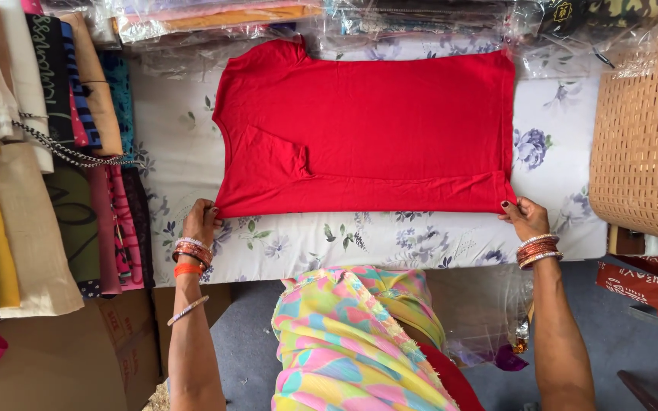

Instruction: Fold a pair of grey pants and a red t-shirt.

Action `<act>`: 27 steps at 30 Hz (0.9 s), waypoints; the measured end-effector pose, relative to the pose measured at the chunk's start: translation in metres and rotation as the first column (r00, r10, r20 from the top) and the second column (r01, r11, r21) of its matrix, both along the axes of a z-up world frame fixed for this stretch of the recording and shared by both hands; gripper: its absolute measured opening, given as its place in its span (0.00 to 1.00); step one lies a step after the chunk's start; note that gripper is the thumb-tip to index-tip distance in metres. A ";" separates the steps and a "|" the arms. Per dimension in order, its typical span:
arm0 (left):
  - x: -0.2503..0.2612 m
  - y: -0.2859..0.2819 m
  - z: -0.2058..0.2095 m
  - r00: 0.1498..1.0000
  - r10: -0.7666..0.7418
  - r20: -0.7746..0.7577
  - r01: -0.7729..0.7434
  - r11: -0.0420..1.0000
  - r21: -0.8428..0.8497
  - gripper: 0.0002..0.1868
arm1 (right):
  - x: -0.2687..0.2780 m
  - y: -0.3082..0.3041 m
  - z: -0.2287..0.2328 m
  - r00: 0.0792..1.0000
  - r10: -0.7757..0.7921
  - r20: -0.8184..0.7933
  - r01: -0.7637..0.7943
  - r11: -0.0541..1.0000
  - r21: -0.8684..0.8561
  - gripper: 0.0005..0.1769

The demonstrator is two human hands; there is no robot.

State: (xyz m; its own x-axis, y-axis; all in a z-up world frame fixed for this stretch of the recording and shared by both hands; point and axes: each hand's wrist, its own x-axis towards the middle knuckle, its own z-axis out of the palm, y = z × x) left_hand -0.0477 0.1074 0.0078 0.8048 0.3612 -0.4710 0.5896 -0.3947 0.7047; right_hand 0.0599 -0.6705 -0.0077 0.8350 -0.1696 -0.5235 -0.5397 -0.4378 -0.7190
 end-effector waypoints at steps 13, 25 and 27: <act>0.018 -0.050 0.049 0.957 -0.250 0.145 0.132 0.823 0.552 0.25 | -0.003 0.087 0.063 0.916 0.214 0.339 0.003 0.843 -0.538 0.30; 0.056 -0.247 -0.013 0.552 -0.829 0.087 0.609 0.473 0.637 0.41 | -0.018 0.331 0.034 0.378 0.874 0.306 -0.632 0.485 -0.604 0.45; 0.050 -0.227 -0.009 0.633 -0.774 -0.027 0.618 0.483 0.620 0.41 | -0.005 0.291 0.041 0.418 0.901 0.115 -0.670 0.391 -0.631 0.44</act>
